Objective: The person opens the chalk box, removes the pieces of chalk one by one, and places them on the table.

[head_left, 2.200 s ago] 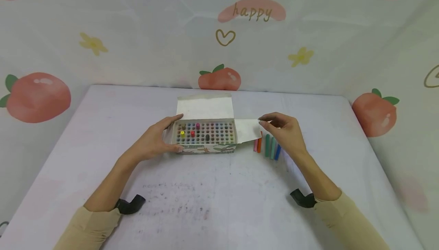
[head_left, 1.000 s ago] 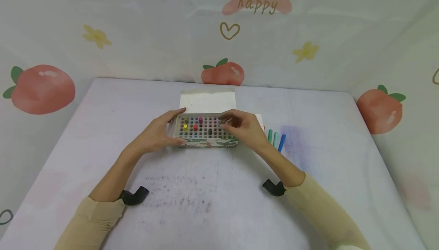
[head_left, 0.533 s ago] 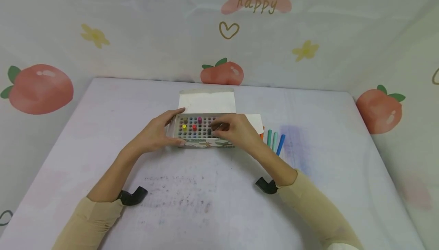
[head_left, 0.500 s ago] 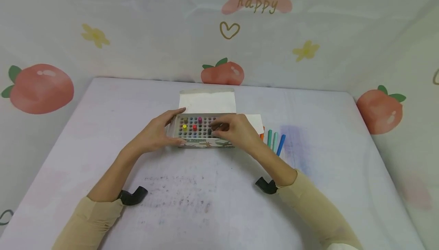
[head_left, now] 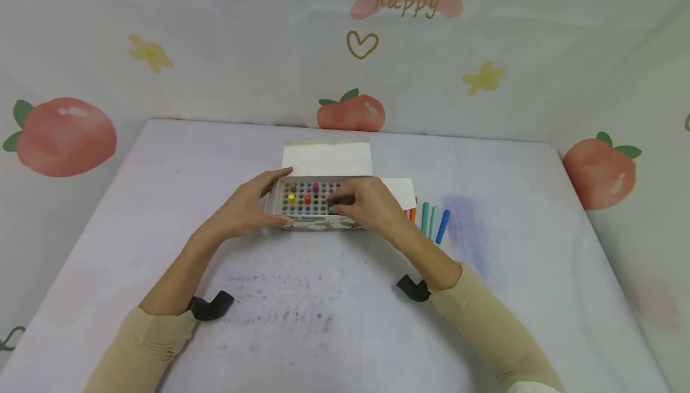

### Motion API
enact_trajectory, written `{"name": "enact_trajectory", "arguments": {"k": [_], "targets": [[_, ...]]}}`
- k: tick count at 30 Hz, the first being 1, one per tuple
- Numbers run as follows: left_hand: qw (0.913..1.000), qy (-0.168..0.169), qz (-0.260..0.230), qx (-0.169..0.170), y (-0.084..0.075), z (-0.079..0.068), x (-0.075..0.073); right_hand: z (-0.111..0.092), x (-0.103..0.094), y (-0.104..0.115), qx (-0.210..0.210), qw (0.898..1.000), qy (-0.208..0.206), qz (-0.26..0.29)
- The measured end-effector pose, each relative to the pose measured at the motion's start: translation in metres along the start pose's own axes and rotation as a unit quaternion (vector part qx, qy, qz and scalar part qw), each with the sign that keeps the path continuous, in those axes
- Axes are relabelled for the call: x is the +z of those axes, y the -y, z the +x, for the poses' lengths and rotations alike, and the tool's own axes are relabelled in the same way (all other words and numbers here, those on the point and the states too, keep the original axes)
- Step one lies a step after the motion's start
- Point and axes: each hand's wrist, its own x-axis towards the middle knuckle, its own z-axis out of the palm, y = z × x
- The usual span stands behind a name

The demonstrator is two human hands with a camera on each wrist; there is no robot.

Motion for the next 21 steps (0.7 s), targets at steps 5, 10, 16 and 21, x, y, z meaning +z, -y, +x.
{"name": "enact_trajectory", "arguments": {"k": [5, 10, 16, 21], "targets": [[1.0000, -0.001, 0.000, 0.004, -0.0003, -0.0002, 0.0002, -0.0016, 0.0043, -0.0018, -0.033, 0.999, -0.014, -0.031], [0.9999, -0.002, 0.002, 0.010, -0.0001, 0.0006, 0.0008, -0.0046, 0.0077, -0.0054, -0.059, 0.997, -0.033, -0.049], [0.9999, -0.003, -0.002, 0.011, 0.0000, 0.0012, 0.0011, -0.0055, 0.0086, -0.0073, -0.069, 0.996, -0.052, -0.003], [0.9999, -0.006, 0.001, 0.010, 0.0003, 0.0010, 0.0014, -0.0058, 0.0087, -0.0097, -0.080, 0.994, -0.064, 0.050]]}}
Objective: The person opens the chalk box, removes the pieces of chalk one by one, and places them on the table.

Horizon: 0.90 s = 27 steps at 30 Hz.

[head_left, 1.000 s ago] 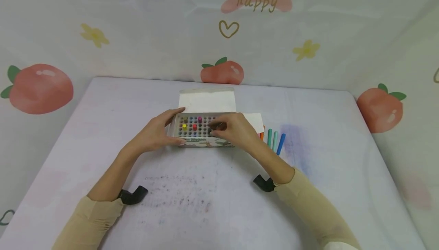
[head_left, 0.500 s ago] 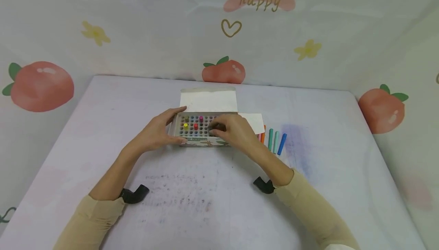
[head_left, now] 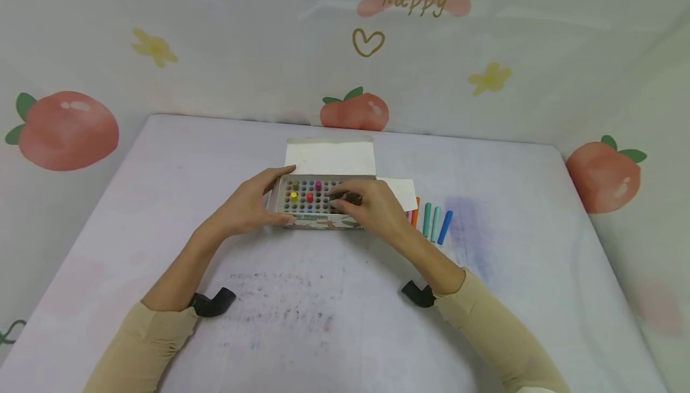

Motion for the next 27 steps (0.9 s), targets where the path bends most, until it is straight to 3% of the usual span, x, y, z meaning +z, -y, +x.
{"name": "enact_trajectory", "arguments": {"k": [7, 16, 27], "targets": [[1.0000, 0.001, 0.000, 0.001, 0.000, 0.000, 0.000, -0.002, -0.001, -0.002, -0.021, 0.997, -0.043, 0.066], [0.9999, 0.002, -0.003, -0.009, 0.001, -0.002, 0.000, -0.005, -0.003, -0.003, -0.024, 0.993, -0.057, 0.101], [1.0000, 0.002, -0.001, -0.004, 0.001, 0.000, 0.000, -0.005, -0.016, 0.002, -0.046, 0.984, -0.110, 0.131]]}}
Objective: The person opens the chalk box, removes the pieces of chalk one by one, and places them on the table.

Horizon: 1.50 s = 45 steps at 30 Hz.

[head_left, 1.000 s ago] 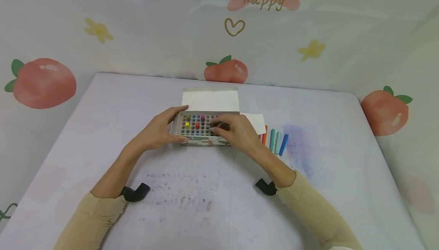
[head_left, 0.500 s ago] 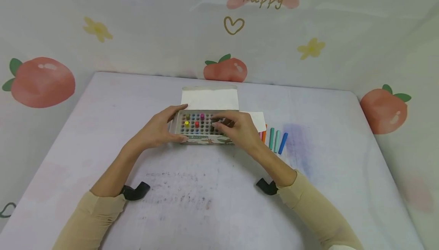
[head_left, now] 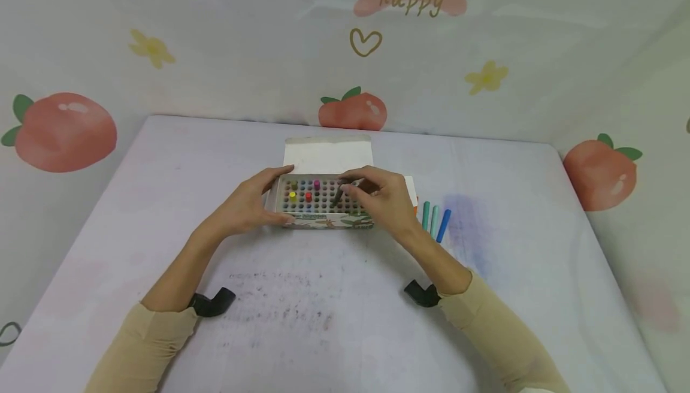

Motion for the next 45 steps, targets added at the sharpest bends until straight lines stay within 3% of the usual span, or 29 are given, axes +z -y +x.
{"name": "enact_trajectory", "arguments": {"k": [10, 17, 23, 45], "targets": [[1.0000, 0.000, -0.003, 0.001, -0.001, -0.001, 0.001, -0.009, -0.017, 0.003, 0.004, 0.999, -0.042, 0.026], [1.0000, 0.002, 0.003, -0.004, -0.001, -0.001, 0.000, -0.017, -0.034, 0.002, 0.050, 0.996, -0.065, 0.043], [1.0000, 0.007, 0.006, -0.003, -0.002, 0.000, -0.001, -0.020, -0.046, 0.007, 0.065, 0.994, -0.082, 0.038], [0.9999, -0.001, 0.006, -0.015, -0.002, -0.001, -0.001, -0.057, -0.098, -0.016, 0.141, 0.985, -0.102, -0.008]]}}
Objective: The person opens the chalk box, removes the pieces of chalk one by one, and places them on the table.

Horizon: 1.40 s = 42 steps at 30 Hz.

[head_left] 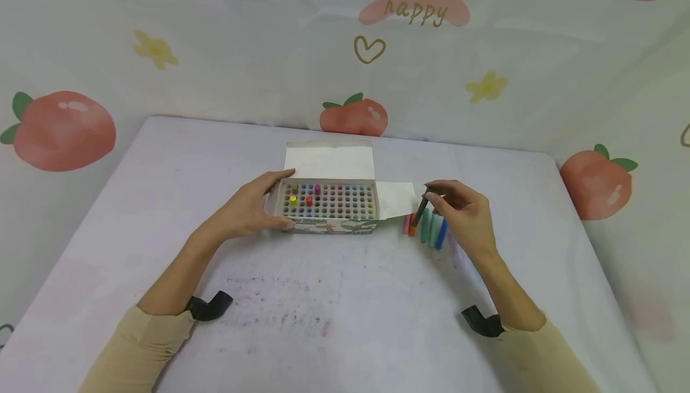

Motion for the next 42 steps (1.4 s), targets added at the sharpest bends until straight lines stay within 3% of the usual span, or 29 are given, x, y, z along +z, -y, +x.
{"name": "enact_trajectory", "arguments": {"k": [31, 42], "targets": [[0.9999, -0.001, -0.009, 0.008, 0.000, -0.001, 0.000, -0.023, -0.064, -0.049, 0.092, 0.990, 0.004, -0.107], [0.9999, -0.002, -0.007, 0.011, 0.001, -0.001, 0.000, -0.024, -0.071, -0.056, 0.125, 0.982, 0.071, -0.123]]}}
